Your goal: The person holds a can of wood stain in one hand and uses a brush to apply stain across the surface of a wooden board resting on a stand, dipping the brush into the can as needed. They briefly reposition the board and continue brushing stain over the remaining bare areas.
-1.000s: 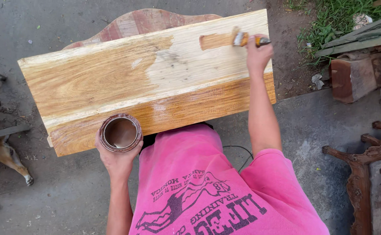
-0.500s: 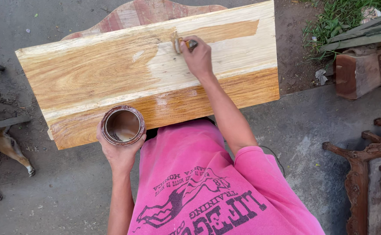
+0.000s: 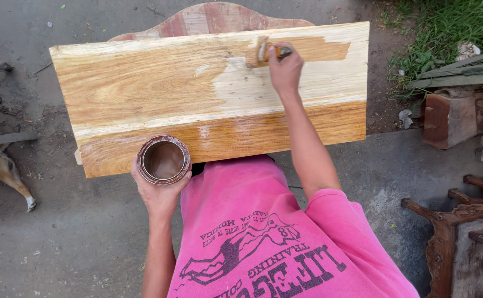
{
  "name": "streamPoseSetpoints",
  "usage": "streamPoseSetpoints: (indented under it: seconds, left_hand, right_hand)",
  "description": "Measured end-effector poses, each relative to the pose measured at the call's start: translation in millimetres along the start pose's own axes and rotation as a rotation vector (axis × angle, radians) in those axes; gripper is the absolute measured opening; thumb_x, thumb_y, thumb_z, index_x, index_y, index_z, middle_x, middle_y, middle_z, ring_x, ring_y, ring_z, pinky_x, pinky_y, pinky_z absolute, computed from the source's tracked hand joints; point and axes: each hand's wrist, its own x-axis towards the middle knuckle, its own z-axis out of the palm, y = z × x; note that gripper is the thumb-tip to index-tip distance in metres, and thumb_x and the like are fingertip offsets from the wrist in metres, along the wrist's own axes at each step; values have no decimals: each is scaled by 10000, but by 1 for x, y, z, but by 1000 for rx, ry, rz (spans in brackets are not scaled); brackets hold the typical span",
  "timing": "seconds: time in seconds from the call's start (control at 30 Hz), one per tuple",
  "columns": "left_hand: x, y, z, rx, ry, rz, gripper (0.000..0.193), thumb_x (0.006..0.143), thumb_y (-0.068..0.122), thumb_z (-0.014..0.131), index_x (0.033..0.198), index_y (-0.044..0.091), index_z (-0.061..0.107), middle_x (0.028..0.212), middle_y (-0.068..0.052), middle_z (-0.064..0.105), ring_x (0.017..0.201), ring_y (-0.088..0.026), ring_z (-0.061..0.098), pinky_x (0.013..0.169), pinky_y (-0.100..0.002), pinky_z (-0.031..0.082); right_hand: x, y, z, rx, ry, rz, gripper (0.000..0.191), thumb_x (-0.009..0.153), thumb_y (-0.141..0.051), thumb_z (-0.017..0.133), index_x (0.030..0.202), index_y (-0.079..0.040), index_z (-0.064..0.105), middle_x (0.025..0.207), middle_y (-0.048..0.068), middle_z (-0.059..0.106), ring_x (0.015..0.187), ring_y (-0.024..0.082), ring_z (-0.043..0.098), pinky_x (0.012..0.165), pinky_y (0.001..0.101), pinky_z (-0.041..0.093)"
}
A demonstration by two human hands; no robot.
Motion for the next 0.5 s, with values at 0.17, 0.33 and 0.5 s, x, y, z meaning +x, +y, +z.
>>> streamPoseSetpoints:
  seconds: [0.17, 0.33, 0.5]
  left_hand:
    - [4, -2, -9, 10, 29, 35, 1145, 595, 159, 999, 1519, 16, 337, 1436, -184, 551, 1334, -302, 567, 1146, -417, 451]
    - [3, 3, -13, -71, -6, 35, 1124, 624, 124, 986, 1534, 3, 338, 1470, -185, 521, 1367, -303, 545, 1182, -421, 434]
    - [3, 6, -16, -66, -17, 72, 1116, 643, 130, 982, 1539, 3, 330, 1488, -179, 513, 1386, -295, 538, 1194, -430, 434]
  right_hand:
    - [-27, -54, 74, 67, -151, -36, 167, 963, -194, 703, 974, -30, 735, 733, 61, 748, 602, 122, 673, 556, 291, 521]
    - [-46, -93, 120, 87, -230, -57, 185, 952, -230, 694, 960, -49, 729, 800, 65, 734, 648, 120, 690, 580, 291, 570]
    - [-49, -96, 122, 102, -106, -33, 211, 971, -254, 674, 911, -52, 668, 765, 61, 697, 616, 130, 667, 555, 297, 554]
